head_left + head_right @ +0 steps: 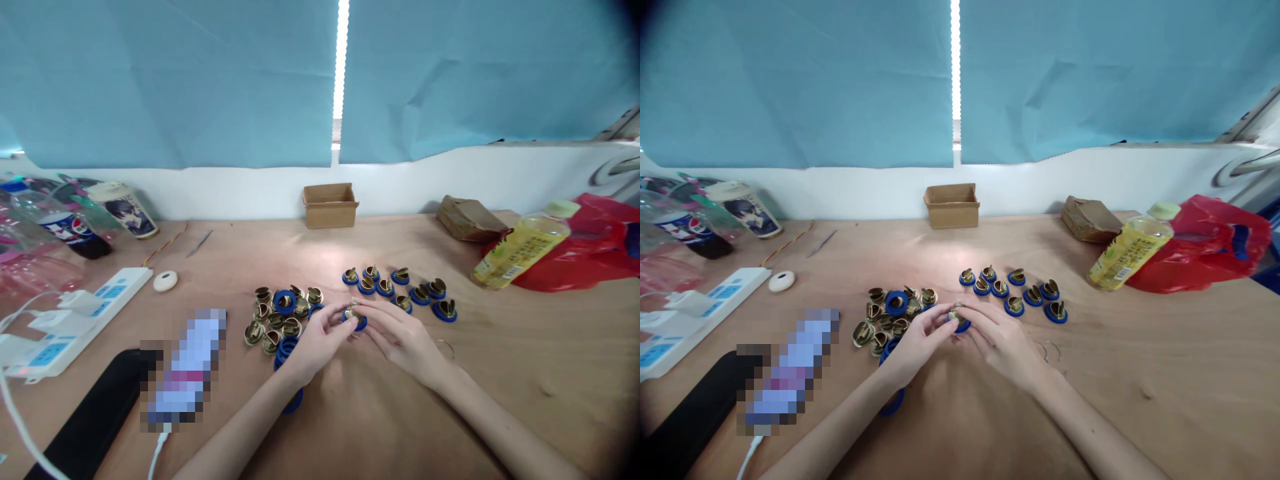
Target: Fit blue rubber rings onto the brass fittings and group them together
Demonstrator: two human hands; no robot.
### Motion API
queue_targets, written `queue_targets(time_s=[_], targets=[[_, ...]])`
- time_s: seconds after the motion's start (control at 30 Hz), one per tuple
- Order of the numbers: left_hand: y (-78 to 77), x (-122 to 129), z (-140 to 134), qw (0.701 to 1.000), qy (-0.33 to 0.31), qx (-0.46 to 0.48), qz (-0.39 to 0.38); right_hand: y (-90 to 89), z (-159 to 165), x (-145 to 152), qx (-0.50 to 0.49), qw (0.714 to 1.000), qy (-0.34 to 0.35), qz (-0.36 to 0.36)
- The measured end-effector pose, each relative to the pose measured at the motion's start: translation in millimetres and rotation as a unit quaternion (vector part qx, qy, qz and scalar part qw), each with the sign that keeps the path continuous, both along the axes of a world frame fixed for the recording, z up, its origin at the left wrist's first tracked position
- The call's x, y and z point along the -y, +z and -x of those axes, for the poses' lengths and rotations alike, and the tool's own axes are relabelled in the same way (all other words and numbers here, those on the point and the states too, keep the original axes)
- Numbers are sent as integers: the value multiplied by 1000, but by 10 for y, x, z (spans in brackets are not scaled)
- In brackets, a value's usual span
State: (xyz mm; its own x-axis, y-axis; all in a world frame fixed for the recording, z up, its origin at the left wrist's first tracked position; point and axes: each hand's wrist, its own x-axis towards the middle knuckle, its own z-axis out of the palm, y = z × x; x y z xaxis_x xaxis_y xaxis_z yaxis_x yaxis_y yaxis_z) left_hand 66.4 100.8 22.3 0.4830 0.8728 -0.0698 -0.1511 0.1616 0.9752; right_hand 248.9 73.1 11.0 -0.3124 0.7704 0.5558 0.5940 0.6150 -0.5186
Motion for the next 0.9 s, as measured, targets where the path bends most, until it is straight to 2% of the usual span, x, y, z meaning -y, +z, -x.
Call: queue_targets(time_s=[0.23, 0.37, 0.47, 0.7, 0.9], targets=[[-93, -32, 15, 1000, 11, 3, -6, 125, 3, 41, -25, 998, -16, 55], [-128, -6, -4, 999, 4, -26, -37, 137, 7, 30, -30, 998, -44, 45], [-139, 23, -19, 997, 4, -56, -56, 118, 13, 10, -13, 999, -34, 35], [-153, 49, 3, 981, 11, -148, -126, 98, 14, 2, 7, 998, -26, 49], [-94, 45, 29, 956, 14, -202, -210, 99, 11, 18, 14, 997, -15, 73]])
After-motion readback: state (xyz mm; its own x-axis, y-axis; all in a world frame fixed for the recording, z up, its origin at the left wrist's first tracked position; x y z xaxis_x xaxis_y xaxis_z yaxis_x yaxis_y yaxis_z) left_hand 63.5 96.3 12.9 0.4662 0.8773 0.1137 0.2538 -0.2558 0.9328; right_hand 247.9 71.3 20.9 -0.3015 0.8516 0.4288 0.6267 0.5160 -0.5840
